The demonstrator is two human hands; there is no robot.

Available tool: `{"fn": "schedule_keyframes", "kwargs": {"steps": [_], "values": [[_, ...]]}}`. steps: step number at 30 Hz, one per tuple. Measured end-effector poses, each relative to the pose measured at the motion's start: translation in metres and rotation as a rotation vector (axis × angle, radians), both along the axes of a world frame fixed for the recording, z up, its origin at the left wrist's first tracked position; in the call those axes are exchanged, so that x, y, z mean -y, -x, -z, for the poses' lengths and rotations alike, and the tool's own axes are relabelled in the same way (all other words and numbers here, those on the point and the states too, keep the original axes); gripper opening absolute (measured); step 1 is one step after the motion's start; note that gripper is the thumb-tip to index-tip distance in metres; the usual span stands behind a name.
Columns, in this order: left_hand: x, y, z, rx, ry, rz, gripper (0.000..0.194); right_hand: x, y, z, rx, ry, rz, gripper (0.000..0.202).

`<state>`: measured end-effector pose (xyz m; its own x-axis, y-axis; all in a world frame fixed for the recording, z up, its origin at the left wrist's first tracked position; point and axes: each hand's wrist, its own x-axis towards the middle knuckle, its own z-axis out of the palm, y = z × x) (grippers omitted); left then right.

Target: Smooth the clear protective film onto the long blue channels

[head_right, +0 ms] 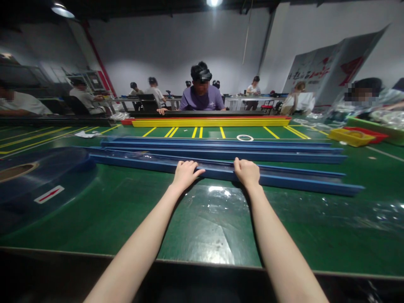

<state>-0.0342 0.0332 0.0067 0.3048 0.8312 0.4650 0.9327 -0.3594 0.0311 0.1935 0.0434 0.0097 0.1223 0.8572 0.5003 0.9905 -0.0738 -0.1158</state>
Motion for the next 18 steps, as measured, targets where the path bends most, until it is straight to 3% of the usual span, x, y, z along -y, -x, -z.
{"fn": "schedule_keyframes", "kwargs": {"steps": [18], "values": [[-0.0039,0.0015,0.0034,0.023,0.033,-0.017,0.043,0.0020,0.0018,-0.0024,-0.021,0.017,-0.014,0.052]]}}
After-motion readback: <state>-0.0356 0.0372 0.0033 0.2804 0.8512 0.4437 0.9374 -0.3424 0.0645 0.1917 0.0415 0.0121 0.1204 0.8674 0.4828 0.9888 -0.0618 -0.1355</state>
